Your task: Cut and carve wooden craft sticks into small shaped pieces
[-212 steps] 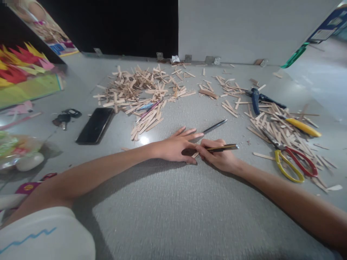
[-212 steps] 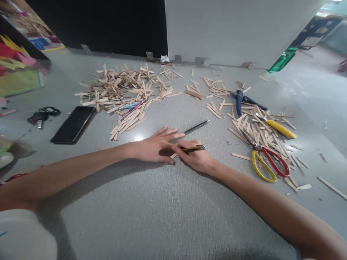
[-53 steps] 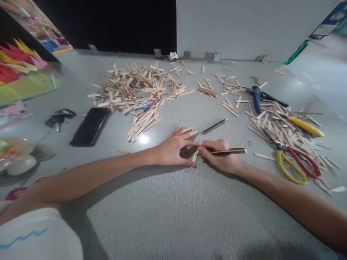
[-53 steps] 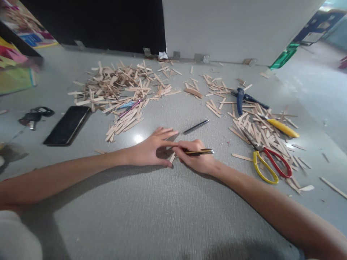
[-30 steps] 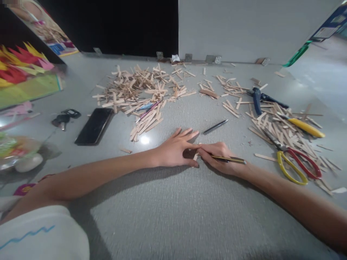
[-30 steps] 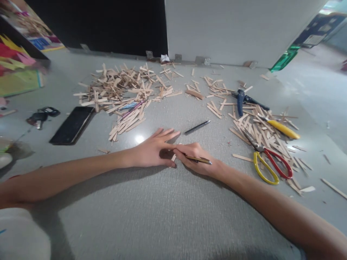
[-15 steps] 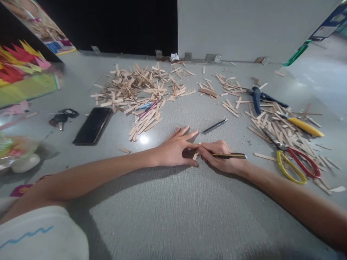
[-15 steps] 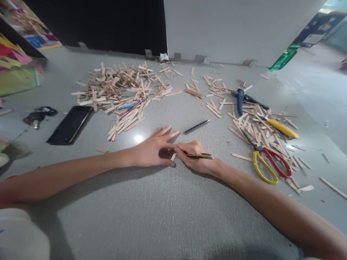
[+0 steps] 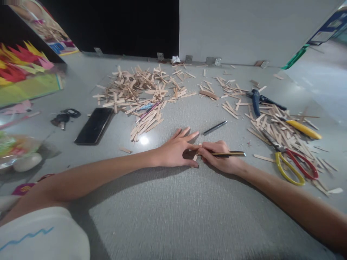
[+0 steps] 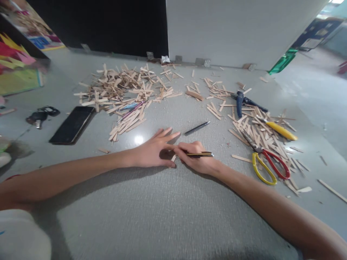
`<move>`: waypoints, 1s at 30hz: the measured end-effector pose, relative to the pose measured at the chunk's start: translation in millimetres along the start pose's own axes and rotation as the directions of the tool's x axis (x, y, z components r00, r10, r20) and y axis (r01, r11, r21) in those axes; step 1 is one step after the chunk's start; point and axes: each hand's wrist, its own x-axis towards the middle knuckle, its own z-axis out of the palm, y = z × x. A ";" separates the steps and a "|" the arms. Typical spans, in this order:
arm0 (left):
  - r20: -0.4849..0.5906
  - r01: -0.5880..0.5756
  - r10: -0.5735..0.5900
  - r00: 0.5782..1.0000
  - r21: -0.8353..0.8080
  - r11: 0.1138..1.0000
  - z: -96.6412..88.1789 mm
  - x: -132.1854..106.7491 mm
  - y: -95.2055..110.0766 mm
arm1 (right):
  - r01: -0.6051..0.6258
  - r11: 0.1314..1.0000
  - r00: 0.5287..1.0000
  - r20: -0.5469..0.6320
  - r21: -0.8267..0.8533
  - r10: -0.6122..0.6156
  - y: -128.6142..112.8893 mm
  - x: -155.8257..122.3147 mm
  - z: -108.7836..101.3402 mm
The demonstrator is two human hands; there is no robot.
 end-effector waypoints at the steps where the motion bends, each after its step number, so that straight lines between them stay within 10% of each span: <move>1: 0.002 0.000 0.000 1.000 0.000 1.000 0.0 -0.1 -0.2 | -0.005 1.000 1.000 0.004 0.006 0.005 0.3 0.1 0.1; 30: -0.009 -0.020 0.020 1.000 -0.009 1.000 0.9 -0.5 -1.4 | -0.016 0.999 1.000 0.014 0.028 0.016 0.8 0.7 0.4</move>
